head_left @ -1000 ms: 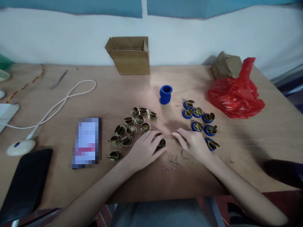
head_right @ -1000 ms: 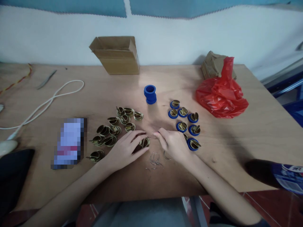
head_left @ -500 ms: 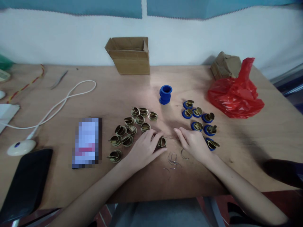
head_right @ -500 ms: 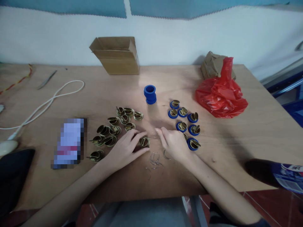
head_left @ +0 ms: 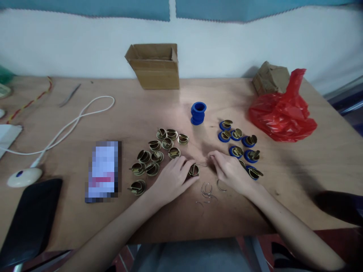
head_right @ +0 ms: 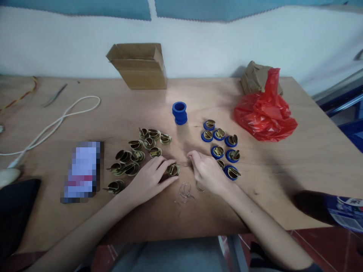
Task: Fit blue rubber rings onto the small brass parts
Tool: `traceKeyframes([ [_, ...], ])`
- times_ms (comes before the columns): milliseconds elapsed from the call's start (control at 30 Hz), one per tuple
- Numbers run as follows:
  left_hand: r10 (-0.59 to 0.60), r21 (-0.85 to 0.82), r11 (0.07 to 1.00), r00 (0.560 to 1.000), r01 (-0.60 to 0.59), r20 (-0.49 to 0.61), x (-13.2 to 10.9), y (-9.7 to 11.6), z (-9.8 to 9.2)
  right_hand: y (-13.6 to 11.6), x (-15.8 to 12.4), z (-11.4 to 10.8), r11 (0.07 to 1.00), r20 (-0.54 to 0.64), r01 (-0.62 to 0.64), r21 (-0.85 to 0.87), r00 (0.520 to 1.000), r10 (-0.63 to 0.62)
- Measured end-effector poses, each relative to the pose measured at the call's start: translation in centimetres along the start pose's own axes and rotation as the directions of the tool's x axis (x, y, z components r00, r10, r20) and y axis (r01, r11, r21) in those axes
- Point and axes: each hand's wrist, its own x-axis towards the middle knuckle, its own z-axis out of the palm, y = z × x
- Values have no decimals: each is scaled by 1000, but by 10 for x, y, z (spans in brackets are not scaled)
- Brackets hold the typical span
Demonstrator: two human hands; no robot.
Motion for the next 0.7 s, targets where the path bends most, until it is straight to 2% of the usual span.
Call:
traceKeyframes([
  [200,3,1,1000,1000,-3,16,0,1,-2,-10,-1,-5,991,126,114,75,984,-123],
  [333,6,4,1000,1000,-6,9,0,1,-2,-13,-2,-3,991,121,113,68,985,-121],
  [533,9,10,1000,1000,-9,12,0,0,-1,-7,-2,-1,995,49,14,97,999,-19],
  [700,14,33,999,1000,-14,13,0,0,0,-5,-2,-3,997,12,51,57,999,-52],
])
